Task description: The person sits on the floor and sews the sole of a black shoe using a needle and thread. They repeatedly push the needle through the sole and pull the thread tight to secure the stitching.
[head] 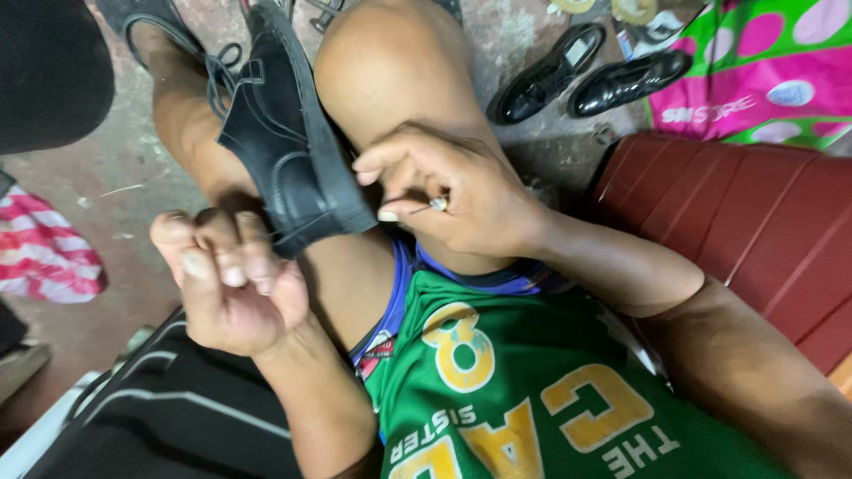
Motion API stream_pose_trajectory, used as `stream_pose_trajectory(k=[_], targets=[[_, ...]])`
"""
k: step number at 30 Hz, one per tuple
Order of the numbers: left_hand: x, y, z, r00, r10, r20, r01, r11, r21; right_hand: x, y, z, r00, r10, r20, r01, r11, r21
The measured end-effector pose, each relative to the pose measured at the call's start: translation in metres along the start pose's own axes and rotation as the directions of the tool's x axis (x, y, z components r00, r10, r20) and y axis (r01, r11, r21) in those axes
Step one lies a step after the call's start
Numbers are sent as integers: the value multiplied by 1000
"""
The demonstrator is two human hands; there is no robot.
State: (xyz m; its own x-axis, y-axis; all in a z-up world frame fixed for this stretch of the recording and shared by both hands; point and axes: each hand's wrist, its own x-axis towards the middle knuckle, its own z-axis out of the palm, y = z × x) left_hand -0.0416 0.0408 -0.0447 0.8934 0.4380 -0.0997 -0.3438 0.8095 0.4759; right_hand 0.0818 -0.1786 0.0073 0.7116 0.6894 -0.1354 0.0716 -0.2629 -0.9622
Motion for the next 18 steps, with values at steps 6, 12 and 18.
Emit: stream_pose_trajectory(k=[6, 12, 18], targets=[[5, 14, -19, 995, 32, 94, -14, 982, -188, 17, -7, 21, 992, -124, -7, 124, 990, 64], [1, 14, -23, 996, 33, 86, -15, 980, -201, 13, -7, 19, 883, -469, -12, 427, 815, -392], [1, 13, -17, 996, 27, 84, -15, 990, -137, 8, 0, 17, 824, -565, 44, 501, 690, -523]])
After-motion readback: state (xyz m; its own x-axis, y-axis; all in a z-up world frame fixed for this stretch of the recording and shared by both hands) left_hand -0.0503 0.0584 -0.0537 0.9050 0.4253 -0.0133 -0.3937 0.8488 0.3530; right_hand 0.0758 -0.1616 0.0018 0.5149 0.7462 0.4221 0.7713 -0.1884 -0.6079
